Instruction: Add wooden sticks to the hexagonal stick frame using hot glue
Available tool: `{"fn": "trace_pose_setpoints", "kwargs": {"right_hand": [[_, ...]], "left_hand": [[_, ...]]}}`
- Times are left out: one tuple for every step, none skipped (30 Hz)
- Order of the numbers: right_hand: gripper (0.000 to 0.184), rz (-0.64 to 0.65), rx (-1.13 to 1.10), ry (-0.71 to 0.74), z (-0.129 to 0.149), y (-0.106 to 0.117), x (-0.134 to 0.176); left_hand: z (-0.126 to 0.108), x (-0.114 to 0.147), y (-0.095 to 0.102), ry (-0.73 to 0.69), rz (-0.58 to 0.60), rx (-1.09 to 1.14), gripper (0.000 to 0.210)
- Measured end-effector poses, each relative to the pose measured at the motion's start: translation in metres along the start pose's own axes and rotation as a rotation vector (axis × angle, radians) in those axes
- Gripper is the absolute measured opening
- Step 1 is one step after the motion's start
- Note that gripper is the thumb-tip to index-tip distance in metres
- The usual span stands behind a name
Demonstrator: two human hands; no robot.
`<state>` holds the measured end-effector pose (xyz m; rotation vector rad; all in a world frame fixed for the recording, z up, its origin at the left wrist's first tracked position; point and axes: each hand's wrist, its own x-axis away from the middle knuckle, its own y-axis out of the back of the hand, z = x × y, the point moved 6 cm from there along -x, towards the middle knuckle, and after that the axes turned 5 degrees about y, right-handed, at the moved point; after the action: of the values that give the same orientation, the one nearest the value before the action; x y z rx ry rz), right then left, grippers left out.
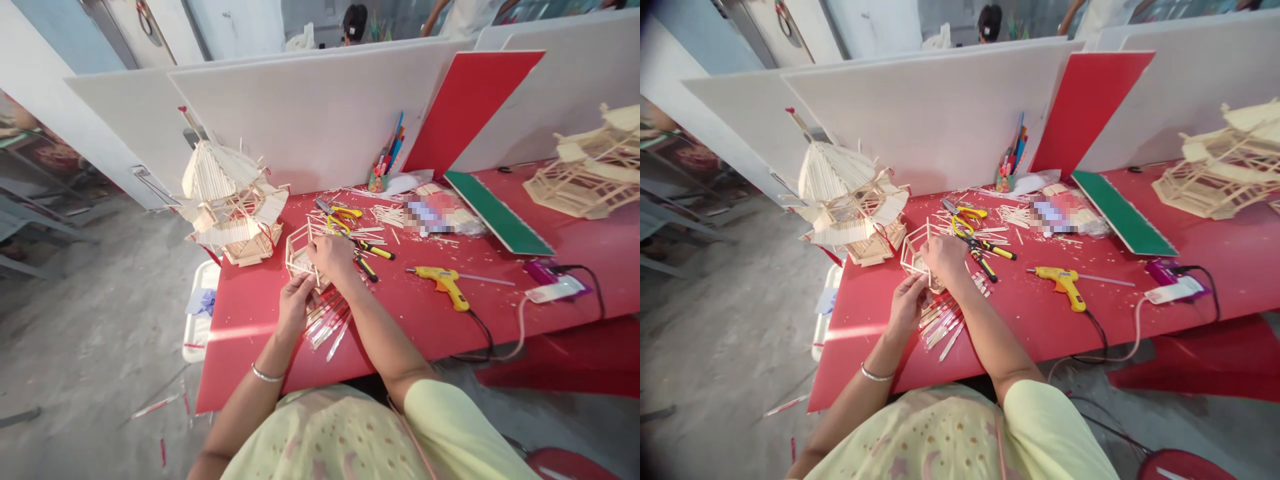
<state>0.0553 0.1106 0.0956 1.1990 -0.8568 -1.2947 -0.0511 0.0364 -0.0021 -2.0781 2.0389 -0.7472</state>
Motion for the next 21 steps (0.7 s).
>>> {"fn": "trace_pose_setpoints", "kwargs": {"right_hand": [[0.041, 0.0, -0.003, 0.003, 0.0, 0.0001, -0.0003], [0.041, -0.005, -0.005, 0.007, 0.0, 0.0004, -0.0006], [0.04, -0.011, -0.005, 0.009, -0.0002, 0.0006, -0.0008], [0.04, -0.017, -0.003, 0.01, -0.0005, 0.0006, -0.0009], [0.04, -0.023, 0.0, 0.011, -0.0008, 0.0004, -0.0009], [0.04, -0.024, 0.002, 0.013, -0.0012, -0.0001, -0.0009], [0.04, -0.022, 0.003, 0.016, -0.0015, -0.001, -0.0009], [0.04, -0.02, 0.003, 0.02, -0.0017, -0.0018, -0.0008], [0.04, -0.022, 0.002, 0.025, -0.0019, -0.0024, -0.0006], [0.04, -0.026, 0.002, 0.03, -0.002, -0.0027, -0.0005], [0.04, -0.031, 0.004, 0.036, -0.002, -0.0027, -0.0003], [0.04, -0.037, 0.006, 0.04, -0.002, -0.0025, -0.0002], [0.04, -0.04, 0.008, 0.042, -0.002, -0.0023, -0.0001], [0.04, -0.041, 0.009, 0.042, -0.0019, -0.0021, 0.0], [0.04, -0.037, 0.006, 0.041, -0.0018, -0.002, 0.0001], [0.04, -0.03, 0.002, 0.035, -0.0019, -0.0021, 0.0001], [0.04, -0.024, -0.003, 0.027, -0.0021, -0.0022, 0.0002], [0.041, -0.019, -0.009, 0.021, -0.0022, -0.0023, 0.0003], [0.041, -0.015, -0.012, 0.017, -0.0022, -0.0024, 0.0003], [0.041, -0.014, -0.014, 0.016, -0.0021, -0.0025, 0.0004], [0.041, -0.016, -0.014, 0.016, -0.002, -0.0025, 0.0004]], "left_hand": [[0.0001, 0.0001, 0.0003, -0.001, -0.003, -0.002, 0.034], [0.0001, 0.0003, 0.0003, -0.003, -0.005, -0.004, 0.034], [0.0002, 0.0006, 0.0002, -0.005, -0.006, -0.003, 0.034], [0.0005, 0.001, 0.0, -0.007, -0.005, -0.003, 0.034], [0.0009, 0.0015, -0.0004, -0.008, -0.003, -0.005, 0.034], [0.0014, 0.0019, -0.0005, -0.011, -0.003, -0.008, 0.033], [0.002, 0.0023, -0.0005, -0.013, -0.002, -0.014, 0.033], [0.0026, 0.0024, -0.0005, -0.015, 0.0, -0.021, 0.033], [0.0031, 0.0024, -0.0005, -0.02, 0.004, -0.028, 0.032], [0.0035, 0.0022, -0.0004, -0.026, 0.009, -0.035, 0.031], [0.0038, 0.0019, -0.0002, -0.032, 0.012, -0.038, 0.031], [0.0041, 0.0014, 0.0001, -0.036, 0.012, -0.04, 0.031], [0.0044, 0.0009, 0.0004, -0.039, 0.009, -0.043, 0.031], [0.0046, 0.0005, 0.0009, -0.04, 0.003, -0.046, 0.032], [0.0048, 0.0002, 0.0012, -0.039, -0.003, -0.051, 0.033], [0.0049, 0.0001, 0.0013, -0.039, -0.006, -0.057, 0.033], [0.005, 0.0001, 0.0013, -0.039, -0.008, -0.063, 0.033], [0.005, 0.0003, 0.0011, -0.038, -0.009, -0.067, 0.033], [0.0051, 0.0006, 0.0011, -0.038, -0.009, -0.068, 0.033], [0.0052, 0.001, 0.0011, -0.037, -0.01, -0.067, 0.033], [0.0054, 0.0013, 0.0011, -0.037, -0.011, -0.066, 0.033]]}}
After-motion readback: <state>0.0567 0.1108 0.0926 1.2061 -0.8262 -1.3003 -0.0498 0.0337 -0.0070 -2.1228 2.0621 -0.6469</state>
